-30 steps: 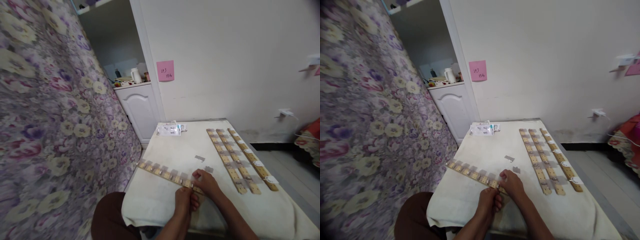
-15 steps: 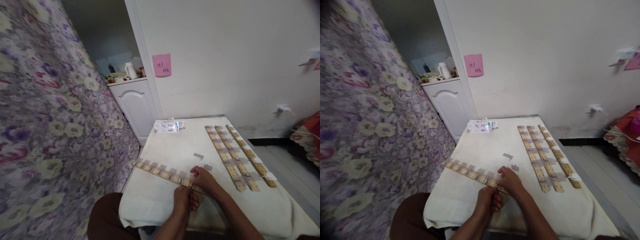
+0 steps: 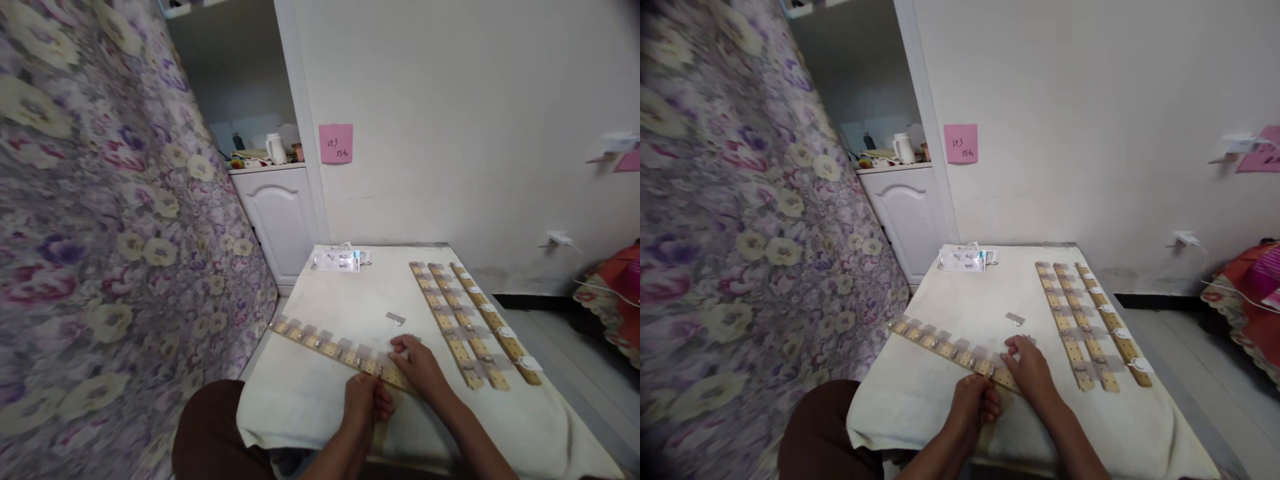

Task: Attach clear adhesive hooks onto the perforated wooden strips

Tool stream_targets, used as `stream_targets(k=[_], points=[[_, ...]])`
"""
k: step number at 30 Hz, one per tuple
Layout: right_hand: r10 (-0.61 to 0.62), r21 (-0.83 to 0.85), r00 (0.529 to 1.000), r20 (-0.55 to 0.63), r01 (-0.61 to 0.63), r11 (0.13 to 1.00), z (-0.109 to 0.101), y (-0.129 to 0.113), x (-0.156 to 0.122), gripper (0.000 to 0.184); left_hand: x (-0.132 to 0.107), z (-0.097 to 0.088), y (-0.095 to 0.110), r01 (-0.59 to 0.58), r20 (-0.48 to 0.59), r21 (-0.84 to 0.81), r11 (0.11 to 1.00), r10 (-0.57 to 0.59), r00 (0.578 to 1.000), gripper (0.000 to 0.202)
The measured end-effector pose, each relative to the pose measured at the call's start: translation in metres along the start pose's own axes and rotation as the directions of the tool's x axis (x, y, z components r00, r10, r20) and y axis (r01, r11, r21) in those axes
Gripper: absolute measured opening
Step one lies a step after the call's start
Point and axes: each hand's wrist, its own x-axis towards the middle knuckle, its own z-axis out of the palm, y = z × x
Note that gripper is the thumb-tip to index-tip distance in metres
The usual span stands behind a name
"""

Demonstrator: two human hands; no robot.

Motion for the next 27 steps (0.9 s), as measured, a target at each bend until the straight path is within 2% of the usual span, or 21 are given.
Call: stream_targets(k=[3,5,7,9,12,15,18,20,22,25,27], points=[[-0.009,0.002,0.991,-0.134,0.010,1.000,-0.032,0.004,0.002,0.025,0.001,-0.002,-0.003,-0.026,-0.015,0.023,0.999,0.026,1.000,0.009],[0.030,-0.030,0.975,-0.222,-0.038,0.999,-0.051,0.014,0.004,0.025,0.002,-0.003,-0.004,-0.038,-0.010,0.034,0.999,0.038,0.999,0.009],[0.071,-0.025,0.970,-0.234,-0.079,0.997,-0.060,0.026,0.006,0.024,0.002,-0.004,-0.005,-0.051,0.000,0.040,0.998,0.051,0.999,0.010],[0.093,-0.012,0.974,-0.208,-0.097,0.995,-0.058,0.036,0.008,0.024,0.002,-0.006,-0.005,-0.059,0.012,0.044,0.997,0.058,0.998,0.010],[0.062,-0.029,0.983,-0.173,-0.068,0.997,-0.043,0.044,0.010,0.022,0.001,-0.008,-0.005,-0.061,0.029,0.046,0.997,0.060,0.998,0.010],[0.028,-0.057,0.985,-0.171,-0.039,0.998,-0.028,0.043,0.013,0.017,0.002,-0.010,-0.006,-0.060,0.037,0.041,0.997,0.059,0.998,0.011],[0.027,-0.034,0.978,-0.206,-0.035,0.999,-0.023,0.038,0.016,0.015,0.002,-0.010,-0.007,-0.068,0.042,0.035,0.997,0.067,0.997,0.012],[0.062,0.048,0.974,-0.220,-0.052,0.997,-0.026,0.032,0.017,0.017,0.002,-0.010,-0.007,-0.082,0.047,0.032,0.996,0.080,0.996,0.014],[0.126,0.207,0.974,-0.188,-0.086,0.975,-0.029,0.025,0.017,0.018,0.001,-0.010,-0.008,-0.097,0.048,0.032,0.995,0.095,0.994,0.016],[0.182,0.494,0.981,-0.062,-0.128,0.860,-0.031,0.012,0.011,0.022,-0.003,-0.011,-0.011,-0.119,0.046,0.032,0.992,0.118,0.992,0.016],[0.161,0.633,0.987,0.023,-0.139,0.761,-0.032,0.003,0.005,0.025,-0.008,-0.011,-0.012,-0.126,0.044,0.032,0.992,0.125,0.991,0.016]])
